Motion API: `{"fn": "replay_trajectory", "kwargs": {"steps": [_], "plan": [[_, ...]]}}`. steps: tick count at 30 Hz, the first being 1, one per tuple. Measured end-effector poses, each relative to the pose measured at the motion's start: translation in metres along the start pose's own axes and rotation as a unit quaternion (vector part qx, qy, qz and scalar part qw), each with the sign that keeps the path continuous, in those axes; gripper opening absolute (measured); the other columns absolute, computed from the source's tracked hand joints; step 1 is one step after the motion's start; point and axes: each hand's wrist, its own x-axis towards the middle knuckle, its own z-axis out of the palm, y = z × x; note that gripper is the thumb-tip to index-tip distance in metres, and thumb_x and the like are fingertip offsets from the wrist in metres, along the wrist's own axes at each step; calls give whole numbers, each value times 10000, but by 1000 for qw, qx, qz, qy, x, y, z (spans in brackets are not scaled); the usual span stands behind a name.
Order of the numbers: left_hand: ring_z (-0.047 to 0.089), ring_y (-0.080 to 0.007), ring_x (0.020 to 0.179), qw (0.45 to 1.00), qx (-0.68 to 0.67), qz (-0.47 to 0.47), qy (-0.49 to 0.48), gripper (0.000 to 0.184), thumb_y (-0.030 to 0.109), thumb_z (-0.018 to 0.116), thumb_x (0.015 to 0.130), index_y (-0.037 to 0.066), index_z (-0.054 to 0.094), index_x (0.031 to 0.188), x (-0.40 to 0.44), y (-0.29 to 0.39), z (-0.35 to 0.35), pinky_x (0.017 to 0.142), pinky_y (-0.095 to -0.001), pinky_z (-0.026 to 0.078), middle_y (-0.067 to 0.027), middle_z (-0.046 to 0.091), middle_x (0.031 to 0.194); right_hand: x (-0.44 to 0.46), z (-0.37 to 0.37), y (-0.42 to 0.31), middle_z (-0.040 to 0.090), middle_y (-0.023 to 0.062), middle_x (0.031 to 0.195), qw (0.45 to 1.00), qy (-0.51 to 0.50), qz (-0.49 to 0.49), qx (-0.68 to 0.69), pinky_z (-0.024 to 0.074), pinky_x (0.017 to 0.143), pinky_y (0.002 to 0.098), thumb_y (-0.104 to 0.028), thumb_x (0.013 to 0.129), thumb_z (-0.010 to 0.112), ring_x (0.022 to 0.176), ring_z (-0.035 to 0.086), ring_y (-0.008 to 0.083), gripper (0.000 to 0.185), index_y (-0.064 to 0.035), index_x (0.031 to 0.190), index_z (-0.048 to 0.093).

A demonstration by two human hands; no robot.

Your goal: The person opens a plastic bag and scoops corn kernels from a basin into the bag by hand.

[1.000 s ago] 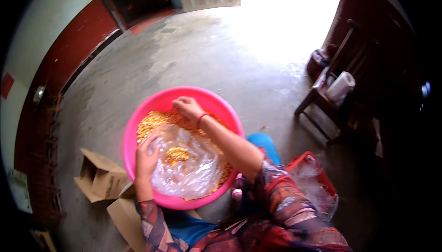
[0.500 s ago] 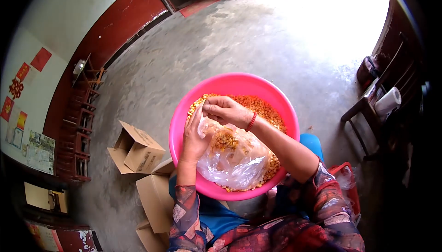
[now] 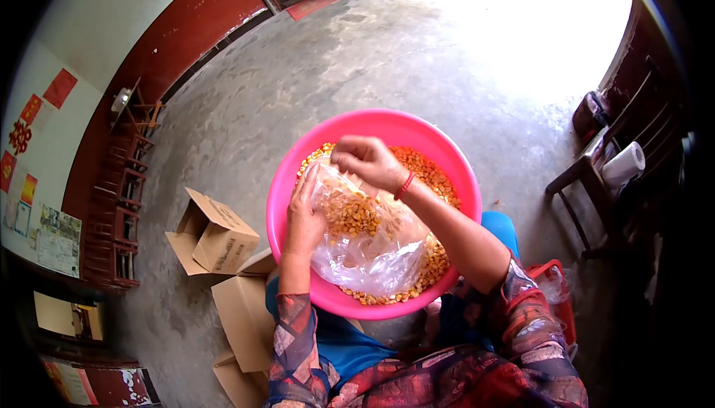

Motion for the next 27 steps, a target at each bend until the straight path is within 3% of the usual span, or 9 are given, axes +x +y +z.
{"fn": "replay_trajectory", "kwargs": {"steps": [1,3,4,7,8,11,15,17,27], "plan": [[419,-330,1239,1000,-1,0,0,713,-171,358,639,44,411,1316,0,-2,0,1044,-371,337,-177,451,1323,4,-9,6,640,50,771,997,65,-14,-46,489,639,269,-109,856,568,689,602,132,120,0,878,613],[429,-321,1235,1000,-16,1,-2,692,-172,359,633,37,448,1287,-1,-6,1,1038,-364,349,-178,469,1308,5,-33,10,645,88,780,937,108,-7,-331,493,652,302,-122,816,588,703,616,217,87,-53,855,624],[439,-316,1228,1000,-28,-2,1,676,-169,358,632,32,472,1267,-2,-6,2,1033,-361,357,-179,483,1294,6,-45,25,620,108,806,904,92,-51,-415,488,685,346,-136,800,594,739,587,279,115,-86,897,630],[525,-309,1143,999,-21,-20,-17,608,-160,356,632,27,572,1169,-4,-10,2,978,-347,414,-187,570,1184,1,-51,47,618,122,928,858,79,-50,-505,468,767,411,-144,792,582,860,566,317,142,-89,915,625],[525,-309,1143,999,-21,-19,-16,608,-160,356,632,27,572,1169,-4,-11,3,978,-347,414,-187,570,1184,4,-48,50,593,129,1013,820,12,32,-572,450,823,425,-173,796,584,959,548,325,207,-103,988,614],[591,-294,1050,996,-64,-65,-10,555,-152,351,634,29,634,1076,-6,-7,2,923,-336,454,-189,624,1079,0,-36,47,581,134,1042,789,-32,76,-608,458,830,427,-252,818,562,981,559,322,313,-119,1100,582],[623,-267,992,992,-83,-93,-31,516,-137,352,644,26,658,1026,-5,0,1,876,-326,478,-187,644,1029,0,-40,63,587,158,1018,804,-47,84,-586,469,796,436,-272,824,548,926,579,323,311,-106,1085,581],[625,-262,988,991,-84,-96,-33,505,-133,354,649,23,660,1019,-6,-1,1,871,-324,480,-186,646,1025,-5,-43,83,634,170,762,834,76,-109,-535,499,642,455,-238,798,543,734,622,339,242,-40,898,640],[624,-272,985,993,-74,-82,-41,497,-118,367,660,24,647,1046,-5,0,2,860,-323,484,-186,643,1035,1,-42,73,608,193,742,868,46,-17,-495,500,606,450,-187,781,567,698,607,357,174,-17,797,600]]}}
